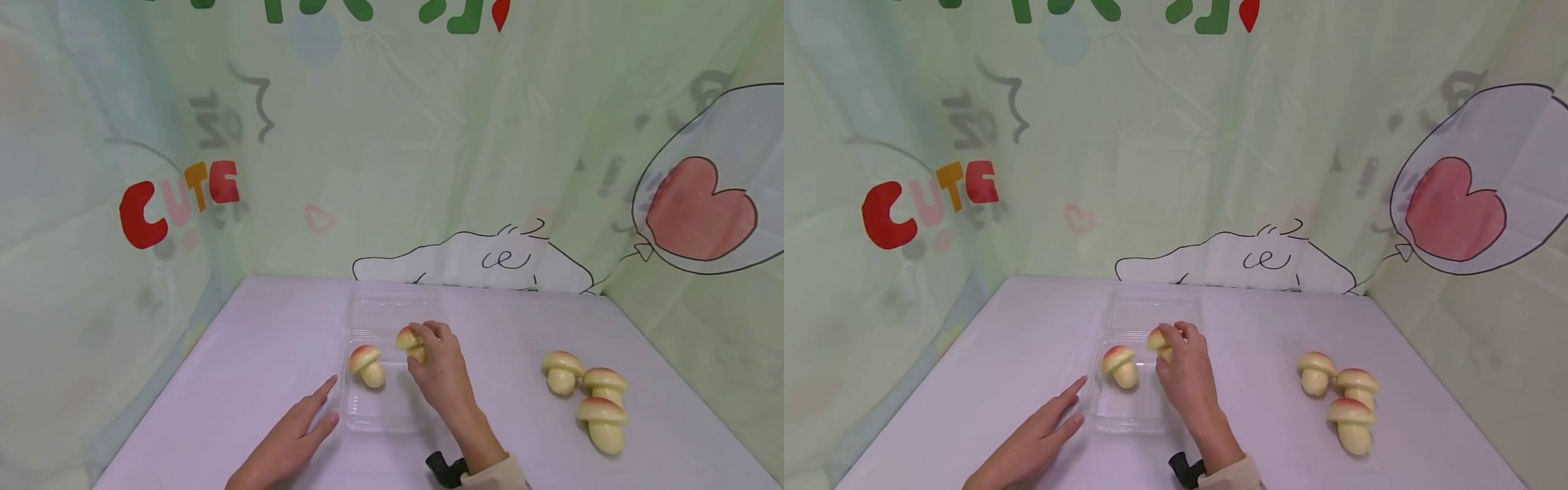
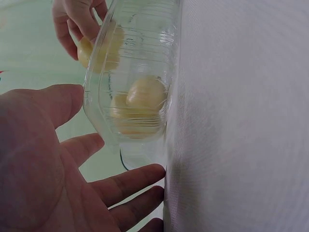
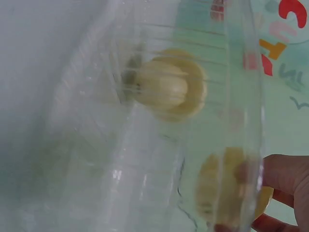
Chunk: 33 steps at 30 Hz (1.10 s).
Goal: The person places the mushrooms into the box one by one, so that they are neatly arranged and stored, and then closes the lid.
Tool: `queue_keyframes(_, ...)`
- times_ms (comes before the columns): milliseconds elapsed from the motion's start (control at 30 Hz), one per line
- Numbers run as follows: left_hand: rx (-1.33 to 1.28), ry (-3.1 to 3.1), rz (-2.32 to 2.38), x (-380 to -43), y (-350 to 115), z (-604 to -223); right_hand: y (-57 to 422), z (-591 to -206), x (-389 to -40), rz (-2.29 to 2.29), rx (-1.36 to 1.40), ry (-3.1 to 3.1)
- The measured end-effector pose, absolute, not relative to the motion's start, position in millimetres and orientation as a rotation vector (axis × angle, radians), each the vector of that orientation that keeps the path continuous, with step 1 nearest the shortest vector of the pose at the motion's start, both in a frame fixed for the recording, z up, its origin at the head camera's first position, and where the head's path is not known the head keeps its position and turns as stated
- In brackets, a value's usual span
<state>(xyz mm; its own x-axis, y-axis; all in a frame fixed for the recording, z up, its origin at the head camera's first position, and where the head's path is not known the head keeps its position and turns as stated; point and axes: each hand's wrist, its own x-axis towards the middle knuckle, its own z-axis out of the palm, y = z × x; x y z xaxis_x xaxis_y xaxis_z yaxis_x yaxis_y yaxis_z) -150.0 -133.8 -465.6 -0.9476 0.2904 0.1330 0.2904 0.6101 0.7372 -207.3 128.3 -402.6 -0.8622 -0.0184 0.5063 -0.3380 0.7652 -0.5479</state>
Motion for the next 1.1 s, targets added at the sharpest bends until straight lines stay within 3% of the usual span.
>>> queue_keyframes(1100, -0.502, -2.834, -1.293, -150.3, -134.6, -466.4, 115.3, -429.9, -219.4, 0.817, 0.345, -2.567)
